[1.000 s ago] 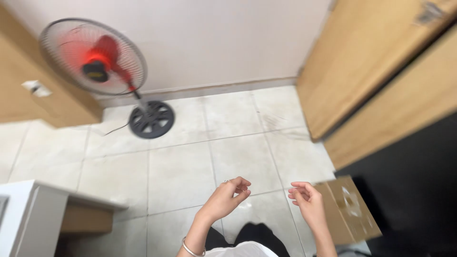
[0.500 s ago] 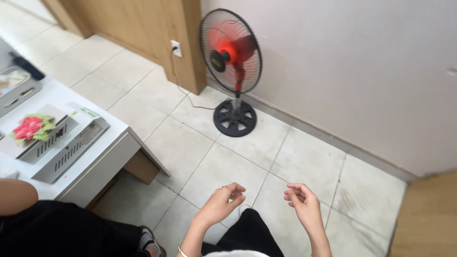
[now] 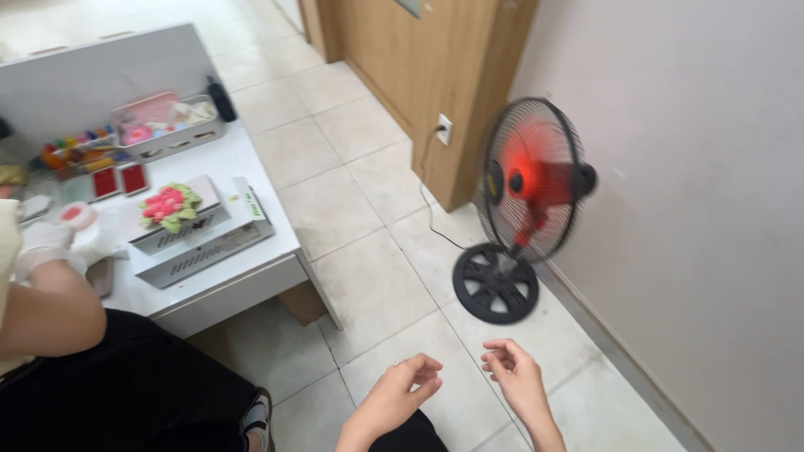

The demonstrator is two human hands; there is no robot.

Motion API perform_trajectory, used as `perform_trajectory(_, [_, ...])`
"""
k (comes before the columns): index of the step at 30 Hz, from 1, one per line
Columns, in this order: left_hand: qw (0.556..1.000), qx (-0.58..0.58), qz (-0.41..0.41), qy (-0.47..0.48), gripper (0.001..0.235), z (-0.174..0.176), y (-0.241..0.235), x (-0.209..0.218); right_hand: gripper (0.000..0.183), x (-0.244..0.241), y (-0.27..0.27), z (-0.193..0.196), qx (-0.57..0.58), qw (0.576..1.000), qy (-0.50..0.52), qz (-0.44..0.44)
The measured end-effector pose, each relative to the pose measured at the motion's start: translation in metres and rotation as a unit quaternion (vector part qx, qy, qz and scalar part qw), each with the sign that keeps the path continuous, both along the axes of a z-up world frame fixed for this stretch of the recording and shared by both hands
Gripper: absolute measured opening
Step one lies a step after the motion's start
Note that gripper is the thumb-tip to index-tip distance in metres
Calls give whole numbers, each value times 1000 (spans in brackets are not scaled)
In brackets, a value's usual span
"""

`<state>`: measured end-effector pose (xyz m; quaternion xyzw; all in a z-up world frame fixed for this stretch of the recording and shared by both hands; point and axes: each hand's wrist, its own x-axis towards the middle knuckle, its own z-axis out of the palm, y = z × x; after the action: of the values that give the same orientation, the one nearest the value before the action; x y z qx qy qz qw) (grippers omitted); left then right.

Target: Checking and organizing scented candles in a display and workshop area.

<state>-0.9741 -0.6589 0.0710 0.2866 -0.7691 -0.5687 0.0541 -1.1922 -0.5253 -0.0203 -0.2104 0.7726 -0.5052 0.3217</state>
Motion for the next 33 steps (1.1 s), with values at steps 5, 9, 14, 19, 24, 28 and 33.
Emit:
perform_trajectory(5, [995, 14, 97, -1, 29, -24, -66, -12, 21, -30, -89, 0, 5, 997, -10, 80])
perform_trajectory(9, [990, 45, 134, -12, 30, -15, -136, -40, 23, -65, -173, 3, 17, 993, -7, 115])
perform_trajectory(14, [993, 0, 119, 6, 30, -4, -252, -91, 22, -112, -297, 22, -9, 990, 14, 137])
perform_trajectory(19, [992, 0, 127, 3, 32, 31, -374, -135, 23, -143, -431, 55, -43, 986, 22, 162])
perform_trajectory(24, [989, -37, 141, 4, 31, 30, -468, -164, 22, -170, -532, 63, -43, 983, 37, 172])
perform_trajectory(28, [987, -24, 157, -8, 31, 7, -535, -194, 23, -218, -600, 34, -43, 981, -5, 187])
perform_trajectory(33, [982, 1, 190, -23, 34, 10, -626, -246, 21, -285, -703, 12, -31, 978, -42, 203])
